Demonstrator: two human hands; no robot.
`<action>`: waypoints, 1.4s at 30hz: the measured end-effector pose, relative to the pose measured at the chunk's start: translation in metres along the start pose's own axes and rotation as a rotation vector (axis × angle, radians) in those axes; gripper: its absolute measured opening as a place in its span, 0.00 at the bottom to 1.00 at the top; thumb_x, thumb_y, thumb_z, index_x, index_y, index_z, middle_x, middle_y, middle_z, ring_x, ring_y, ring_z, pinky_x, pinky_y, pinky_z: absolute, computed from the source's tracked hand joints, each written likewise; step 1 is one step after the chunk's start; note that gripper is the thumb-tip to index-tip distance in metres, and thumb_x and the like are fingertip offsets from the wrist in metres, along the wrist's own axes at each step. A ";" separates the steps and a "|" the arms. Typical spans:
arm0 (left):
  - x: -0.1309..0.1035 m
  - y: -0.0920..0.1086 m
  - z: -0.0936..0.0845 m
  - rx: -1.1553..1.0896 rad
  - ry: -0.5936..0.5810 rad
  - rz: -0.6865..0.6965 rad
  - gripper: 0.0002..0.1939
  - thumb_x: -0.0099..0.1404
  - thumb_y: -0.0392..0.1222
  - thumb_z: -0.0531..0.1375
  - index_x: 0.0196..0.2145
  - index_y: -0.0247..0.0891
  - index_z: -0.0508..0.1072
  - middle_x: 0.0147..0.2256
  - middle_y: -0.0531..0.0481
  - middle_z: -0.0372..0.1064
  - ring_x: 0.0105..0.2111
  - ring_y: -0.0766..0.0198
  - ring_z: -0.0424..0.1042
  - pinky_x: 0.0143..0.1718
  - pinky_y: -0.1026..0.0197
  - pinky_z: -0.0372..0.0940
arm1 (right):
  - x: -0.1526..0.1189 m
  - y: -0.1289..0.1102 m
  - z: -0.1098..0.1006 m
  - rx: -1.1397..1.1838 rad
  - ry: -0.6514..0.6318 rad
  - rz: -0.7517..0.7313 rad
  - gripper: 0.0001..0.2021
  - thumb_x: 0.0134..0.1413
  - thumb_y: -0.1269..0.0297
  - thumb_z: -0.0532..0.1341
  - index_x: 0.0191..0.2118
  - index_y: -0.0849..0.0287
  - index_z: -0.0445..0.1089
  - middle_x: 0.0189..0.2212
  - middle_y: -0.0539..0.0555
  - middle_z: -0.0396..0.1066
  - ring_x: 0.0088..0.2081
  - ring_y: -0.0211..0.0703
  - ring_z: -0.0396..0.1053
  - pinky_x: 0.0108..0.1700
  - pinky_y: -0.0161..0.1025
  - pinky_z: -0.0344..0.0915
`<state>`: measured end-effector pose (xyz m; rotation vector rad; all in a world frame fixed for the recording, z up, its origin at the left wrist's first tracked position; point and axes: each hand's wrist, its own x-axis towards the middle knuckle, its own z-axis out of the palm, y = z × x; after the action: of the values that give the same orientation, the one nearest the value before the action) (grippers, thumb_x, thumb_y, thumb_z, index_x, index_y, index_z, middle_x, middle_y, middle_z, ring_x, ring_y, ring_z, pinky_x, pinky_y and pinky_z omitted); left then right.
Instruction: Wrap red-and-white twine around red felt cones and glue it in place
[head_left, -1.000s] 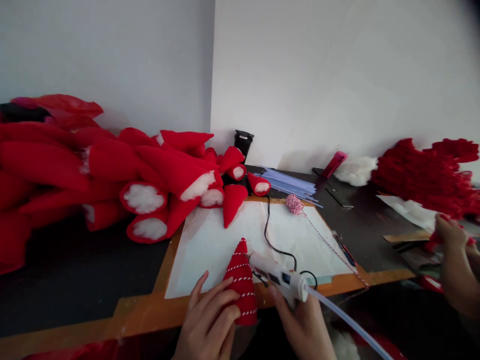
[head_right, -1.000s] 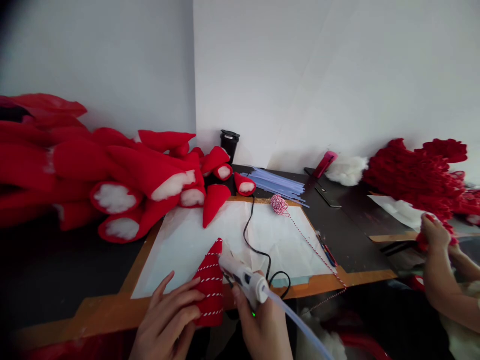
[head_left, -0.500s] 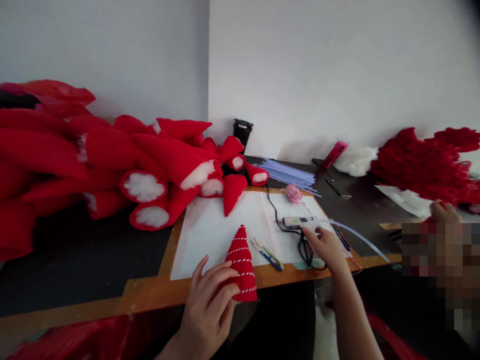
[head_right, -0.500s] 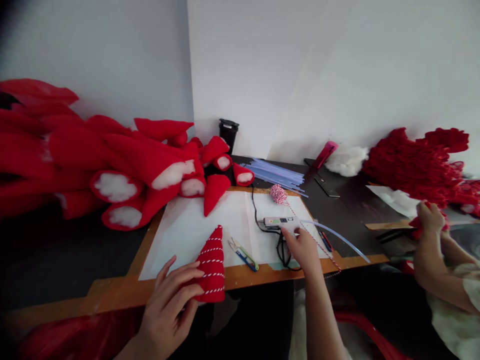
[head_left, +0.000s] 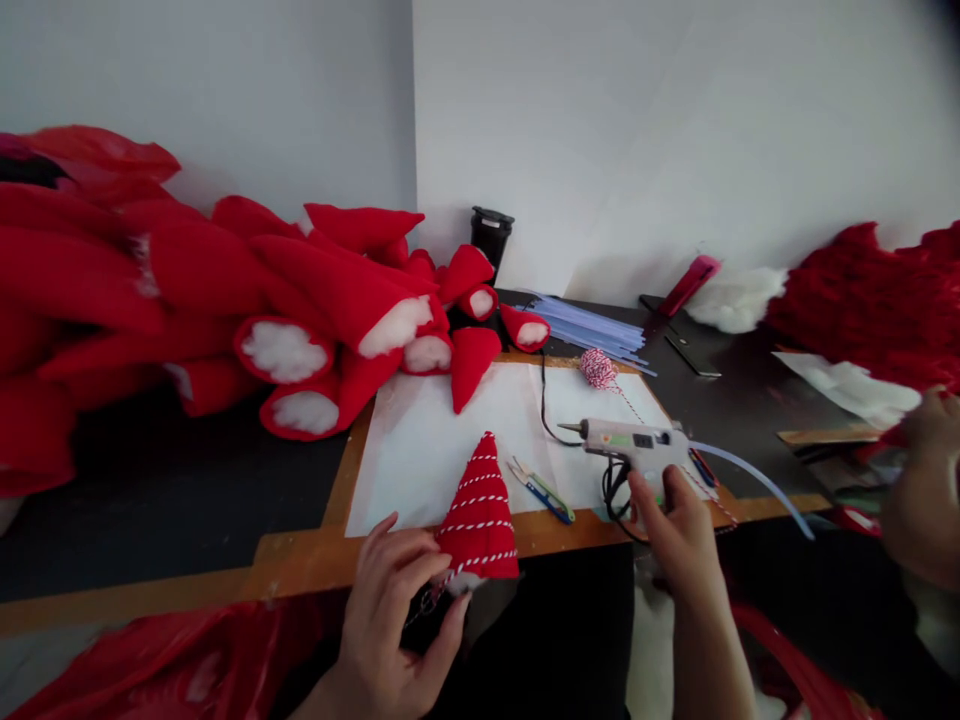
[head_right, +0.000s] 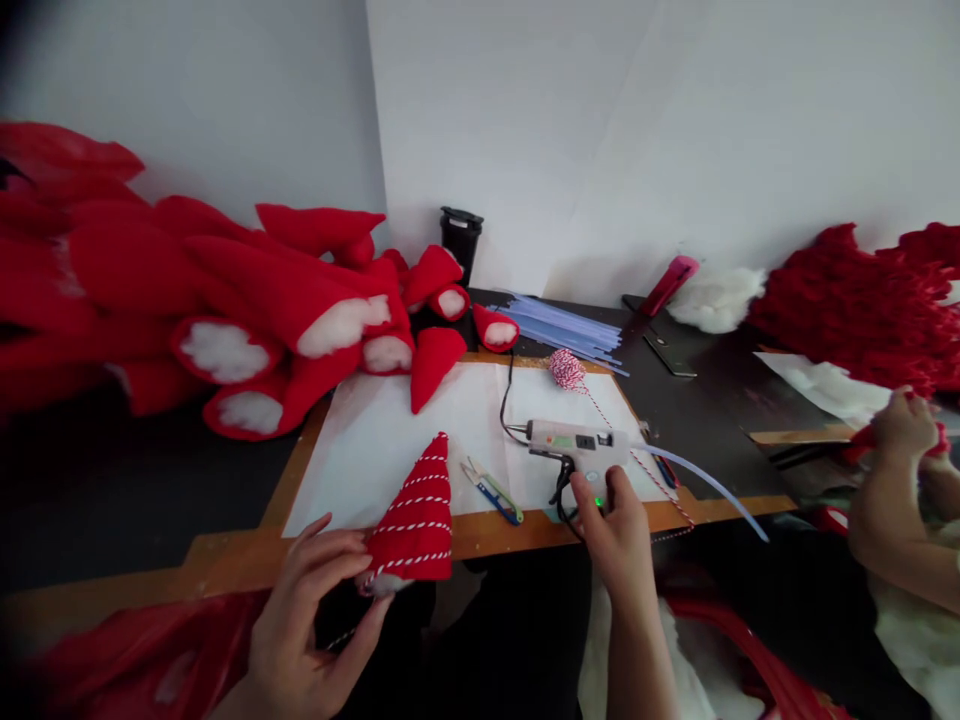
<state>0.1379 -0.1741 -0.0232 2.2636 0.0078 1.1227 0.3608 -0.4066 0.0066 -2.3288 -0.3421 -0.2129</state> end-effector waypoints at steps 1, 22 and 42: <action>-0.002 0.001 0.001 0.008 0.019 -0.012 0.18 0.59 0.26 0.63 0.47 0.35 0.68 0.42 0.43 0.68 0.45 0.55 0.70 0.57 0.39 0.63 | 0.001 0.001 0.000 -0.030 -0.010 -0.013 0.21 0.59 0.41 0.57 0.30 0.55 0.62 0.23 0.49 0.65 0.27 0.42 0.64 0.30 0.36 0.59; -0.007 0.009 -0.001 0.149 0.122 -0.048 0.12 0.61 0.26 0.65 0.41 0.33 0.72 0.37 0.46 0.71 0.38 0.58 0.71 0.42 0.54 0.66 | -0.057 -0.039 0.048 -0.040 -0.167 -0.367 0.14 0.71 0.64 0.47 0.43 0.60 0.69 0.35 0.58 0.71 0.36 0.47 0.70 0.41 0.41 0.67; -0.013 0.019 -0.009 0.138 0.123 -0.104 0.08 0.65 0.26 0.60 0.39 0.36 0.72 0.35 0.50 0.73 0.36 0.63 0.71 0.41 0.59 0.64 | -0.136 -0.095 0.036 0.471 -0.713 -0.041 0.17 0.67 0.53 0.54 0.44 0.58 0.76 0.38 0.55 0.79 0.39 0.46 0.75 0.42 0.37 0.67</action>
<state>0.1186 -0.1884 -0.0191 2.2809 0.2565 1.2378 0.2043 -0.3415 0.0102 -1.8554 -0.7006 0.6331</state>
